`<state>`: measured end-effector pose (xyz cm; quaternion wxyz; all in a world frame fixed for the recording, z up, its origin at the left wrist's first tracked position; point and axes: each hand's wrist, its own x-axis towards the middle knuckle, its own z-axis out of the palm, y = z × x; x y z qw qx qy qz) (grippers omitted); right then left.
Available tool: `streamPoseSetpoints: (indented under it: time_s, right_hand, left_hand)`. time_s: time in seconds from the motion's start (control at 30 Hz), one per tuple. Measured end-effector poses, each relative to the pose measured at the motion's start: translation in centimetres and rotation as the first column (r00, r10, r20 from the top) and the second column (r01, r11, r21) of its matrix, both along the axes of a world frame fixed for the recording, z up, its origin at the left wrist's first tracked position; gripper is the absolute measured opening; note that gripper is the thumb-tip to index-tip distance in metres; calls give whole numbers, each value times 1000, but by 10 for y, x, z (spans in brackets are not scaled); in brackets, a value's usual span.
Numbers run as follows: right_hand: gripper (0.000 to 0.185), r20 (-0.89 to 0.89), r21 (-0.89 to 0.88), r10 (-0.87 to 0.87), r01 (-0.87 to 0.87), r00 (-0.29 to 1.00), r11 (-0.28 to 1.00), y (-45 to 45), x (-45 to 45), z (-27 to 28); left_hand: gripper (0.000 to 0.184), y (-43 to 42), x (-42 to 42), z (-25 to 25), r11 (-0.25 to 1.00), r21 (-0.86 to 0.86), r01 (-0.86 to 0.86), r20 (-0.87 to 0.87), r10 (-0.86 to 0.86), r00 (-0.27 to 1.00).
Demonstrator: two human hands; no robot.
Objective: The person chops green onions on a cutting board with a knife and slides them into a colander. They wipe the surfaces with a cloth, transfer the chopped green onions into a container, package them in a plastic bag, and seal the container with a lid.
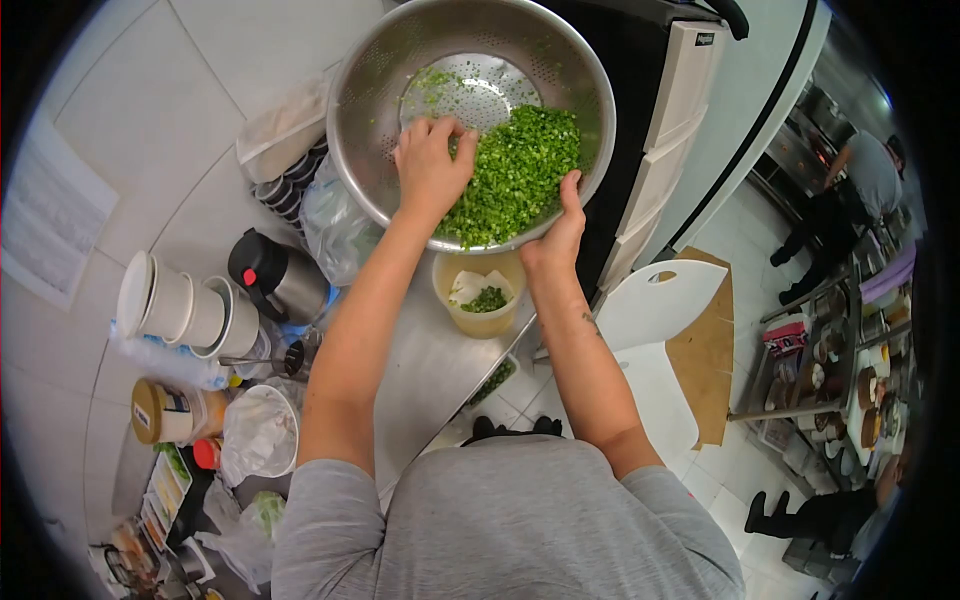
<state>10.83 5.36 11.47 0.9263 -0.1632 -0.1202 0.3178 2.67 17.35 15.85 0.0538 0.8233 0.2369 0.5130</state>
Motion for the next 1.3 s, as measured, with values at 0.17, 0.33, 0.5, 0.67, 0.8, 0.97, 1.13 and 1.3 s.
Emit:
streamPoseSetpoints:
  time_s: [0.17,0.33,0.5,0.67,0.8,0.97,1.13,1.3]
  right_hand:
    - [51,-35,-42,-18,17,999,999,3,3,-2]
    - [50,-12,-25,-10,9,1000,1000,3,5,-3]
    - [48,10,3,-9,9,1000,1000,1,1,1]
    - [46,1,-24,-25,25,1000,999,-2,0,5]
    - [44,17,-15,-25,25,1000,1000,-2,-1,6]
    - [43,54,11,-26,26,998,1000,-1,0,5]
    - [44,84,25,-17,15,996,1000,0,1,2]
    - [48,68,-4,-60,60,996,998,-1,-1,5]
  left_hand:
    - [26,-2,-5,-31,957,-284,52,30,-45,999]
    - [31,-31,-4,-31,896,-433,97,71,-73,995]
    - [32,-56,-14,-32,862,-494,111,65,-90,994]
    - [24,-82,-28,-36,921,-361,145,108,-113,988]
    - [23,-93,-33,-33,939,-298,168,103,-143,984]
    - [27,-68,-16,-18,966,-212,145,113,-123,986]
    - [35,-36,1,-17,984,-176,23,-23,-28,999]
    - [37,-44,-10,-31,947,-316,47,-129,-92,987]
